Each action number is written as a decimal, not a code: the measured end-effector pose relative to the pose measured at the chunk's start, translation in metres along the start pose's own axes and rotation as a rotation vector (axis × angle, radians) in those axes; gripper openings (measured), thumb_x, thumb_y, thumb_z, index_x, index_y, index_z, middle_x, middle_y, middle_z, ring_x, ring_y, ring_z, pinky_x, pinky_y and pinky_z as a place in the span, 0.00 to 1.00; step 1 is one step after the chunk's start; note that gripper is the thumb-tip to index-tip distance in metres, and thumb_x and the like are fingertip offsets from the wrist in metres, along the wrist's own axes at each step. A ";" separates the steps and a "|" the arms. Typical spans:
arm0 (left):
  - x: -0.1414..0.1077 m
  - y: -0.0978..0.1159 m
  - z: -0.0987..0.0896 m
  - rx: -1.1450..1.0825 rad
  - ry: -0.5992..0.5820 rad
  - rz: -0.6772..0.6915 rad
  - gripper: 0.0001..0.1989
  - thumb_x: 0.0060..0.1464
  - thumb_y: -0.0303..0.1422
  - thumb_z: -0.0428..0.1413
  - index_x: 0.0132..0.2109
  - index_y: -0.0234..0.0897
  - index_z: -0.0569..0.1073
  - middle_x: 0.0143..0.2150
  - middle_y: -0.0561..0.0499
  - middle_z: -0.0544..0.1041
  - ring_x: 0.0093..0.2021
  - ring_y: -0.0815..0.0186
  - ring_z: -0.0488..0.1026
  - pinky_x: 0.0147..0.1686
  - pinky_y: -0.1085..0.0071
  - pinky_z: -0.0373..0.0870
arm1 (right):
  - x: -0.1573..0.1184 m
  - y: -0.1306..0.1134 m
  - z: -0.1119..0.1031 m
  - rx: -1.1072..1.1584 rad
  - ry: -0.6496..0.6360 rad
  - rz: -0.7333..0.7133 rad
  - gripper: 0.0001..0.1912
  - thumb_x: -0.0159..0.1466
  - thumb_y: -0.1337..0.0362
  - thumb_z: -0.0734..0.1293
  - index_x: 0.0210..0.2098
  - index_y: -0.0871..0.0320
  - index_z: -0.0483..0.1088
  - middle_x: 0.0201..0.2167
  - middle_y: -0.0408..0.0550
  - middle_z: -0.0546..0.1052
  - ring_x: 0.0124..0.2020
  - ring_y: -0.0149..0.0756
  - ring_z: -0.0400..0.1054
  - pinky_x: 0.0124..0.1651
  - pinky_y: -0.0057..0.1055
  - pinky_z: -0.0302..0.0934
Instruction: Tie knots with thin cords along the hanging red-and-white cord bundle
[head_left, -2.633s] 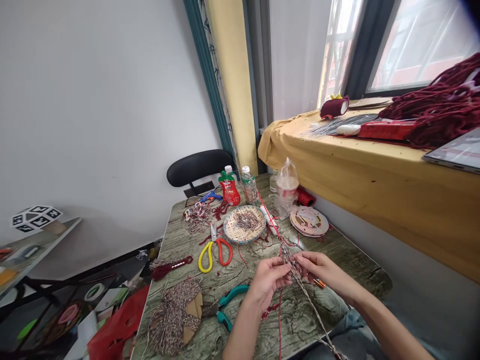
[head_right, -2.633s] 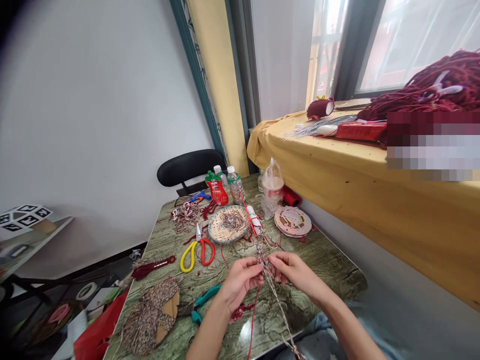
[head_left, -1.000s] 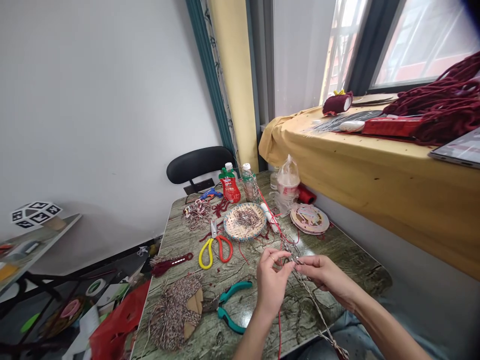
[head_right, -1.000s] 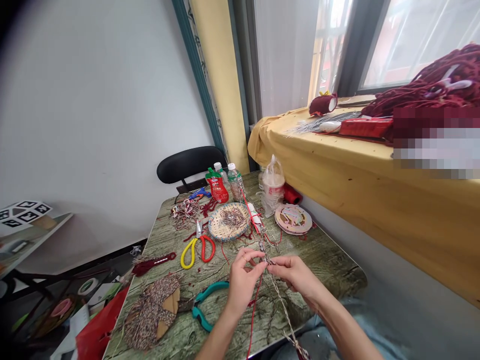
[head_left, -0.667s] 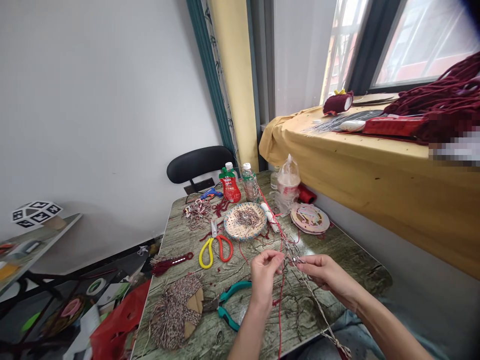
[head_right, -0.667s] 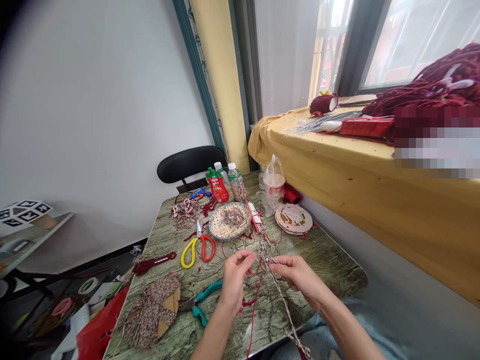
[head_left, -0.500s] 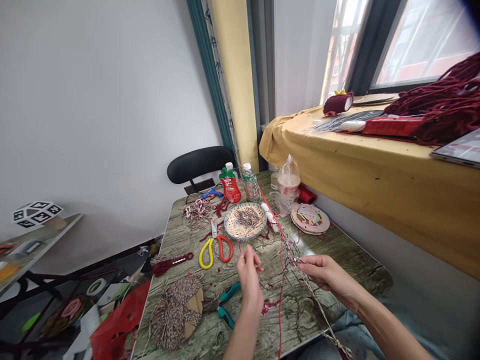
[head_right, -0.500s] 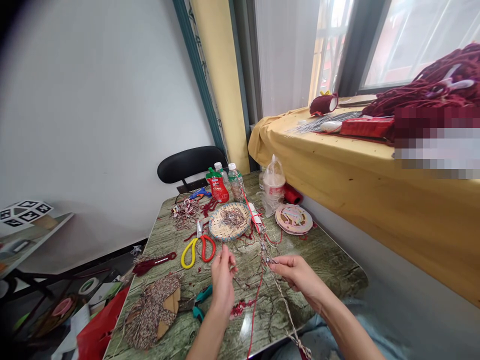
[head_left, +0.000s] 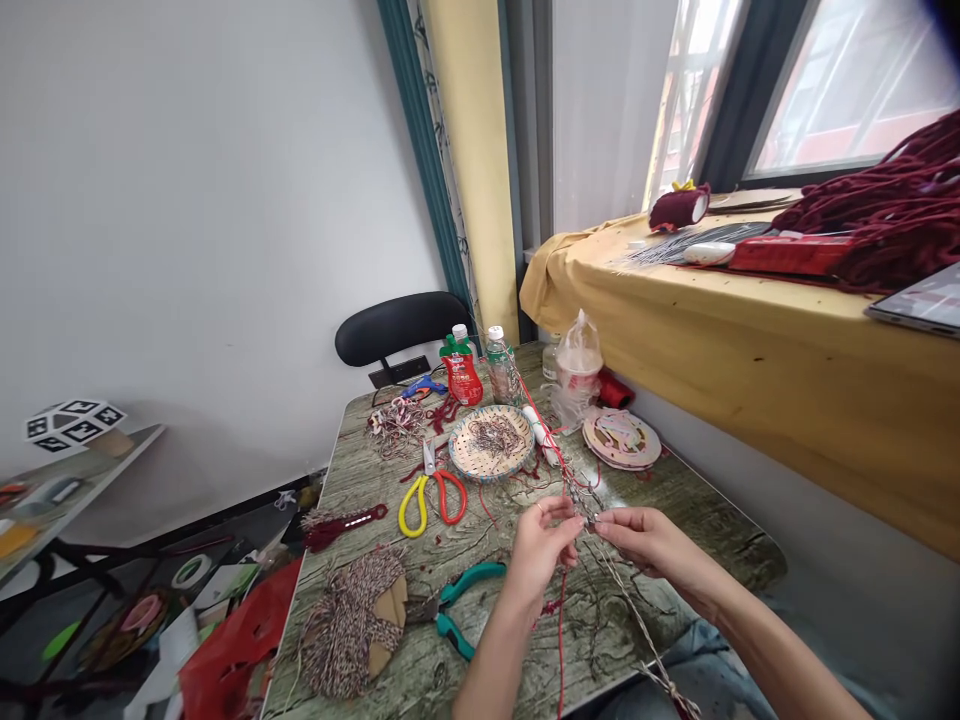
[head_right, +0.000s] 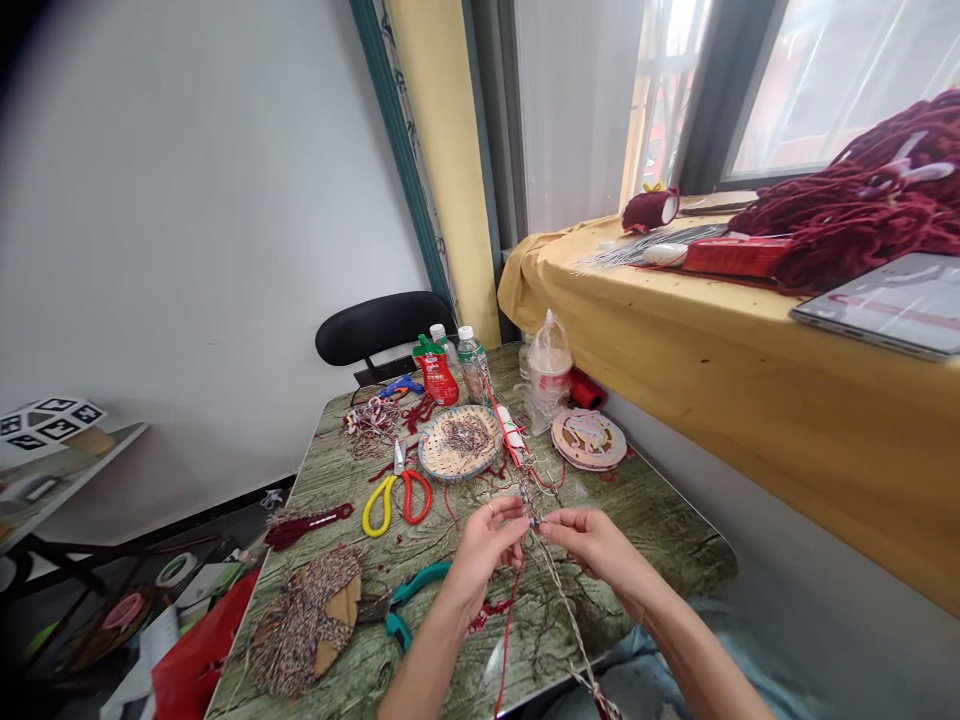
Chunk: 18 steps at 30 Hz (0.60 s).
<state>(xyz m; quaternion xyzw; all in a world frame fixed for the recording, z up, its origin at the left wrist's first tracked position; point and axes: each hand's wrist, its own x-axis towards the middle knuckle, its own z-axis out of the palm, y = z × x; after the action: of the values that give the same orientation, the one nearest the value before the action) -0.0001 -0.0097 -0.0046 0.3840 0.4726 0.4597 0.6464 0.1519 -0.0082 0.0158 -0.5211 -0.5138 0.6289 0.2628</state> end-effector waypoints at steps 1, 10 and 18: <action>0.000 -0.002 0.000 0.020 0.070 0.042 0.19 0.37 0.36 0.60 0.38 0.35 0.65 0.26 0.54 0.69 0.16 0.77 0.60 0.17 0.78 0.60 | 0.001 0.000 -0.001 0.001 0.001 0.003 0.19 0.50 0.48 0.63 0.28 0.59 0.64 0.11 0.31 0.46 0.15 0.22 0.35 0.17 0.26 0.29; -0.005 -0.011 0.006 -0.016 0.030 -0.003 0.14 0.38 0.37 0.58 0.29 0.33 0.65 0.24 0.53 0.70 0.14 0.76 0.61 0.14 0.78 0.57 | 0.006 0.008 -0.008 -0.036 0.025 -0.096 0.19 0.51 0.48 0.62 0.25 0.59 0.61 0.14 0.36 0.60 0.13 0.20 0.45 0.16 0.22 0.37; -0.009 -0.013 0.003 -0.064 0.063 -0.009 0.14 0.40 0.40 0.56 0.28 0.32 0.66 0.17 0.53 0.70 0.16 0.73 0.63 0.19 0.77 0.60 | 0.007 0.012 -0.007 -0.270 0.184 -0.230 0.15 0.55 0.52 0.60 0.25 0.59 0.64 0.14 0.37 0.59 0.15 0.25 0.52 0.17 0.23 0.47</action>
<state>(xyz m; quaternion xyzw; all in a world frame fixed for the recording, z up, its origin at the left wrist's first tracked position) 0.0048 -0.0219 -0.0132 0.3463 0.4795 0.4837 0.6451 0.1589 -0.0032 0.0025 -0.5446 -0.6234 0.4700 0.3065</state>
